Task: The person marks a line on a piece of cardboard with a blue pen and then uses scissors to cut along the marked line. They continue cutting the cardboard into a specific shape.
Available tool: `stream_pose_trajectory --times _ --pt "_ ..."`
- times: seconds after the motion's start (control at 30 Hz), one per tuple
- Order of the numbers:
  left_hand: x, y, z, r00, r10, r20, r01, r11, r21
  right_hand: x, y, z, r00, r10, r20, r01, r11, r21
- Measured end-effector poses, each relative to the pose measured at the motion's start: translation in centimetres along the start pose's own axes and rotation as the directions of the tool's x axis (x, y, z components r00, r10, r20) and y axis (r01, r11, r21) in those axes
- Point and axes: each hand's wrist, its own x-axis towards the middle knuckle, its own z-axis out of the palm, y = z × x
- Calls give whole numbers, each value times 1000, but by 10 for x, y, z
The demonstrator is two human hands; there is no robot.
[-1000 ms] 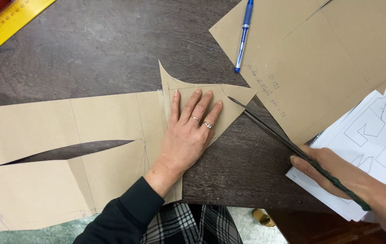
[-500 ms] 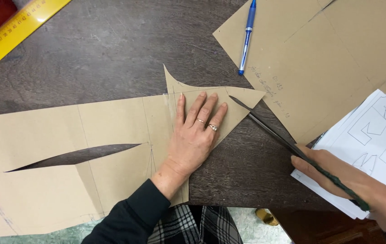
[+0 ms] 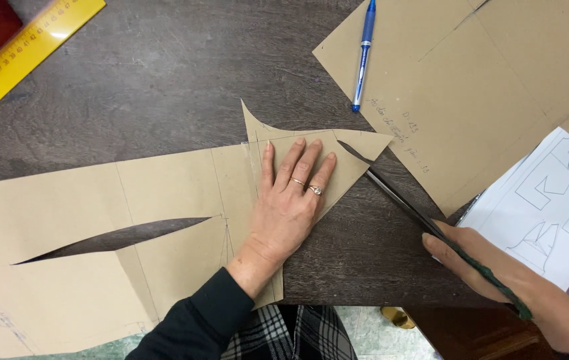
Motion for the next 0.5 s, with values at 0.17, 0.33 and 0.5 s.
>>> stream_pose_trajectory --times 0.17,0.33,0.5 --pt "1 1 -2 1000 -8 -1 8 1000 -12 -5 -10 3 1000 1 -9 -1 1000 14" --pt "0 0 -2 1000 -8 21 8 1000 -25 -9 -26 6 996 74 -58 -80 991 -111" --pt "0 0 -2 1000 -10 26 10 1000 -17 -8 -18 12 991 72 -112 -94 975 -202"
